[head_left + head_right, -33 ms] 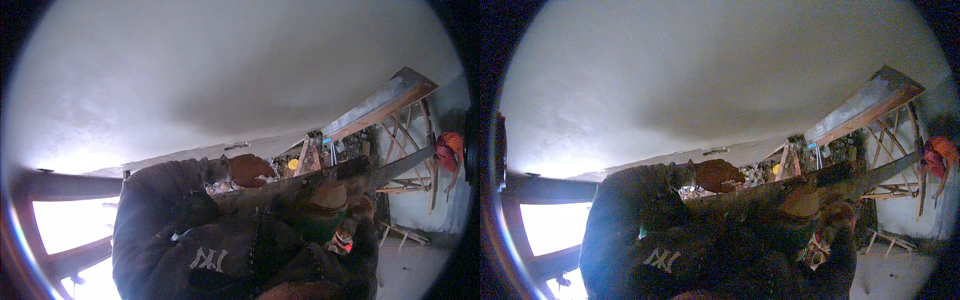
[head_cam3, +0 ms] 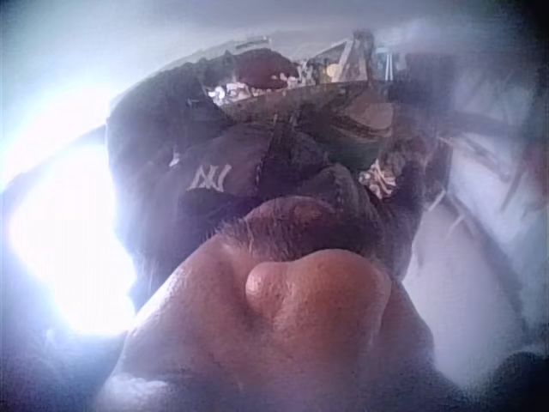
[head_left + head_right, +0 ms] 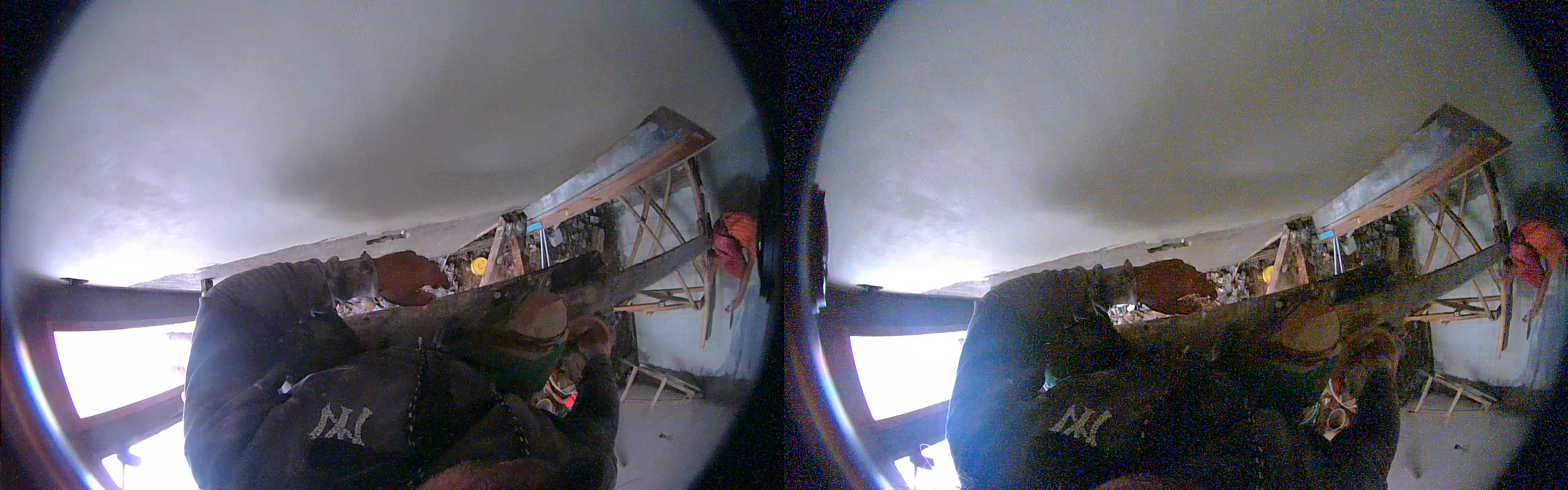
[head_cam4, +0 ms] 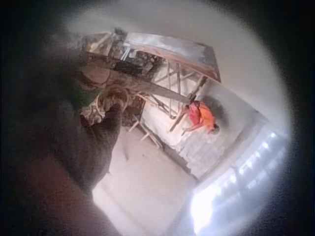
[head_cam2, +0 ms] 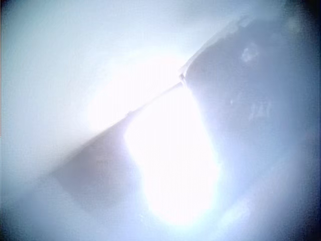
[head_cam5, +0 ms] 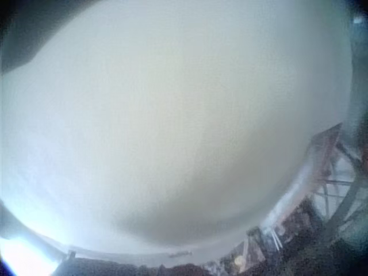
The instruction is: The person uses a trowel to apply and smooth plaster on a ceiling surface. They repeatedly scoop material from a bucket and spread it across the ceiling, working in sections to create a flat finish.
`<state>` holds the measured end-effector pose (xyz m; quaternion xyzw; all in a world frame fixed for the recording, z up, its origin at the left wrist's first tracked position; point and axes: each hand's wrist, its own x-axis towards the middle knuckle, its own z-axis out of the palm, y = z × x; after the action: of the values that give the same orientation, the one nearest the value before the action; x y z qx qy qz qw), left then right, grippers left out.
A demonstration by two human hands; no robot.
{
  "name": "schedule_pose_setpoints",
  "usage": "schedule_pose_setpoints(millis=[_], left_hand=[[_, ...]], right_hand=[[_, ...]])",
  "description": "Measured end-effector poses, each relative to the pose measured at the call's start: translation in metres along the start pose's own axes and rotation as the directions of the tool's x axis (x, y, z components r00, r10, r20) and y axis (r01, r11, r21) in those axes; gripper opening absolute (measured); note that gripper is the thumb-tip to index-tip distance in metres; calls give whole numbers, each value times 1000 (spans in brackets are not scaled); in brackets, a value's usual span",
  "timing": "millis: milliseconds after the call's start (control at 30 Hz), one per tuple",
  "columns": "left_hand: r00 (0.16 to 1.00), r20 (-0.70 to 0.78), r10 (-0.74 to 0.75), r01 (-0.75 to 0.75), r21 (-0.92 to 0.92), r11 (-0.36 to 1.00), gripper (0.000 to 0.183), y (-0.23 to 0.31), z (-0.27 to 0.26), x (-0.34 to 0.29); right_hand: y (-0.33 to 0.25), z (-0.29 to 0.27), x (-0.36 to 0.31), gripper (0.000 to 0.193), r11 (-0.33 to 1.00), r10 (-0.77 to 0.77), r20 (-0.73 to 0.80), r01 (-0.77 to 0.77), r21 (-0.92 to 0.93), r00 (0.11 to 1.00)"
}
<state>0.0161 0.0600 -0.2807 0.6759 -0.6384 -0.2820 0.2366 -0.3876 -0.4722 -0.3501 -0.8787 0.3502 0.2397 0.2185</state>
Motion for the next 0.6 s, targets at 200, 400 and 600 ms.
schedule_pose_setpoints(millis=[200, 400, 600], left_hand=[[999, 36, 9, -6, -75, 997, 43, 1, 5, 4], [995, 0, 103, -102, -45, 994, 45, -2, 8, 4], [992, 0, 127, -127, -25, 992, 44, -5, 10, 5]], right_hand=[[5, 0, -7, 32, 1000, -13, -56, 15, 24, 998], [19, -12, -13, 33, 998, -24, -99, 30, 54, 995], [39, -21, -32, 33, 989, -58, -184, 82, 123, 981]])
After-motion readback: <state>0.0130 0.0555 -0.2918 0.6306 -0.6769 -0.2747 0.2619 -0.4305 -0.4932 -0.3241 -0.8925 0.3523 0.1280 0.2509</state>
